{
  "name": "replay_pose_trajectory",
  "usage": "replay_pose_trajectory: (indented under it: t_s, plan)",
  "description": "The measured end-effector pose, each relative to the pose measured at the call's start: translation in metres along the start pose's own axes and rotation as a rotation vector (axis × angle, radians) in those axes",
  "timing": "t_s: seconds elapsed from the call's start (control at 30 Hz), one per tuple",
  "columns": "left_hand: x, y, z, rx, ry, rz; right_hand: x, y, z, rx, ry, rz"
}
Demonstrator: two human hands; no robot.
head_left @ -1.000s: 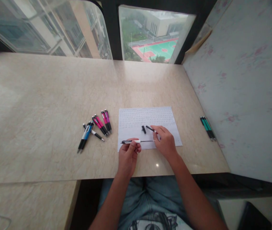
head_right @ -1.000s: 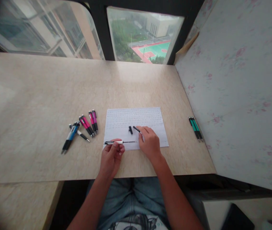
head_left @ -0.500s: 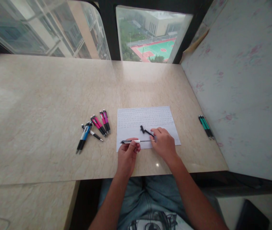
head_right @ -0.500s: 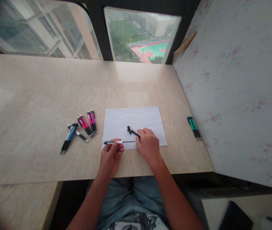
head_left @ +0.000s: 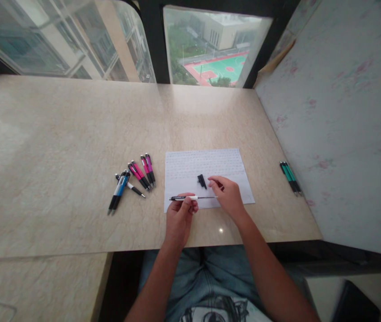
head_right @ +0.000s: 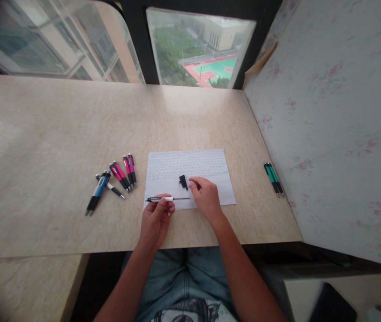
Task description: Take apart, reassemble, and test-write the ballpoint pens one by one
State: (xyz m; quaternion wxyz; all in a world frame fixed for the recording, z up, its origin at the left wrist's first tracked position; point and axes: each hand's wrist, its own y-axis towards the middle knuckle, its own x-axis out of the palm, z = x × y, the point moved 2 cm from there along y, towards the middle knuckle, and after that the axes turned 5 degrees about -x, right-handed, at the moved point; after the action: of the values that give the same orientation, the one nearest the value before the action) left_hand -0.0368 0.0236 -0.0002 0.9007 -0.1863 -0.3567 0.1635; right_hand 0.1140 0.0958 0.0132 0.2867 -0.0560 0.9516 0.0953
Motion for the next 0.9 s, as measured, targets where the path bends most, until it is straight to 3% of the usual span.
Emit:
replay_pose_trajectory:
  t_s: [0.13,0.3,0.43,0.67,0.9]
  plan:
    - [-0.001,0.001,-0.002,-0.002,-0.004,-0.009,-0.018,-0.01,-0.007,0.069,0.264,-0.111]
    - [0.001,0.001,-0.002,0.012,0.019,-0.054,-0.029,-0.021,-0.028,-0.046,0.182,-0.287]
    - [0.004,-0.001,0.0,0.006,0.055,-0.125,-0.028,-0.022,-0.033,-0.104,0.111,-0.235]
    - [0.001,0.001,0.0,0.032,-0.005,-0.103,-0.032,-0.026,-0.031,-0.127,0.107,-0.223]
    - [-0.001,0.002,-0.002,0.042,-0.054,-0.073,-0.041,-0.024,-0.002,0.032,0.029,-0.029]
